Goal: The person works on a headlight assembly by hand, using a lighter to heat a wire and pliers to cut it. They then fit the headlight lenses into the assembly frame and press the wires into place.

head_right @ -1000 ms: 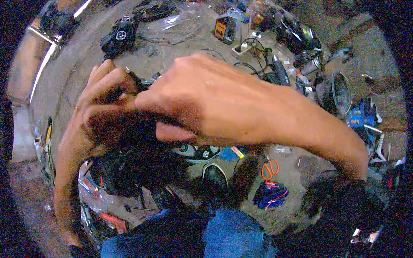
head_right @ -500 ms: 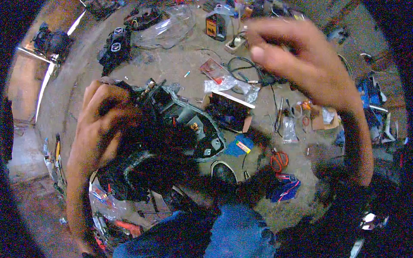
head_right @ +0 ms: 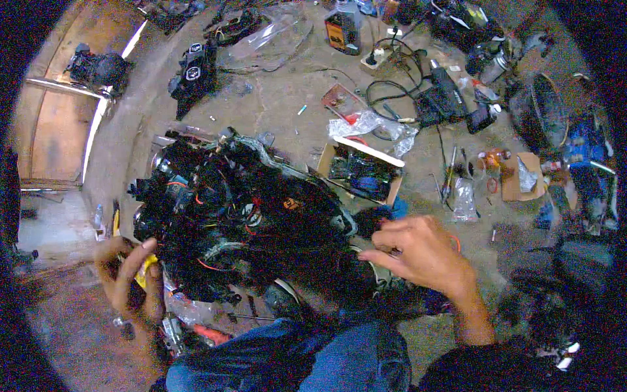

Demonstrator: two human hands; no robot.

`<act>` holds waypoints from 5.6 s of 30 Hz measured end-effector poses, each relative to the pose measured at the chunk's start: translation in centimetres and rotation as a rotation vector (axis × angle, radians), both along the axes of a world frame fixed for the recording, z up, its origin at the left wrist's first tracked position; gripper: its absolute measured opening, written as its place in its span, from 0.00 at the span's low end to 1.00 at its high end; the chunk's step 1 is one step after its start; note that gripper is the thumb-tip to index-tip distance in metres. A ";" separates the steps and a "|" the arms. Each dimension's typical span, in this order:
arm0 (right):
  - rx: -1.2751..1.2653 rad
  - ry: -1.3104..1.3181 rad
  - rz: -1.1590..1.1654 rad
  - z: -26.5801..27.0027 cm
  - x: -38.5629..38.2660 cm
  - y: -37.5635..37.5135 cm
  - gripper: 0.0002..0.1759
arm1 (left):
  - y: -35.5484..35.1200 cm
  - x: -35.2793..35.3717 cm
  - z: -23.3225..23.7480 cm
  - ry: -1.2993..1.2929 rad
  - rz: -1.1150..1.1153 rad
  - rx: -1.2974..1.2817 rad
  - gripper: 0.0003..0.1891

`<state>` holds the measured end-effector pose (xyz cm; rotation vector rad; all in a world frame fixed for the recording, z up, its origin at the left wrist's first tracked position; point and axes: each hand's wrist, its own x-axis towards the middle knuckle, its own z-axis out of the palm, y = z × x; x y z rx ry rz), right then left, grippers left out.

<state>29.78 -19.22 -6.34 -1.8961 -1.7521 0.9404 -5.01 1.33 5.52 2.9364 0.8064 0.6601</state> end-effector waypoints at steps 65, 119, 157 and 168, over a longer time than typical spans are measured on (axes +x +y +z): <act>0.652 0.383 -0.060 2.3 -7.3 13.4 0.13 | -2.9 4.2 -3.7 0.022 0.135 -0.350 0.25; 0.458 0.671 -0.450 -0.3 -9.2 12.3 0.14 | -2.3 6.7 -4.6 -0.045 0.270 -0.014 0.10; 0.576 -0.284 0.284 6.2 -7.0 11.4 0.14 | -1.1 5.0 -6.0 0.091 -0.153 -0.411 0.19; 0.512 -0.120 0.586 5.9 -5.0 13.8 0.15 | -0.9 5.0 -6.0 0.218 -0.244 -0.437 0.26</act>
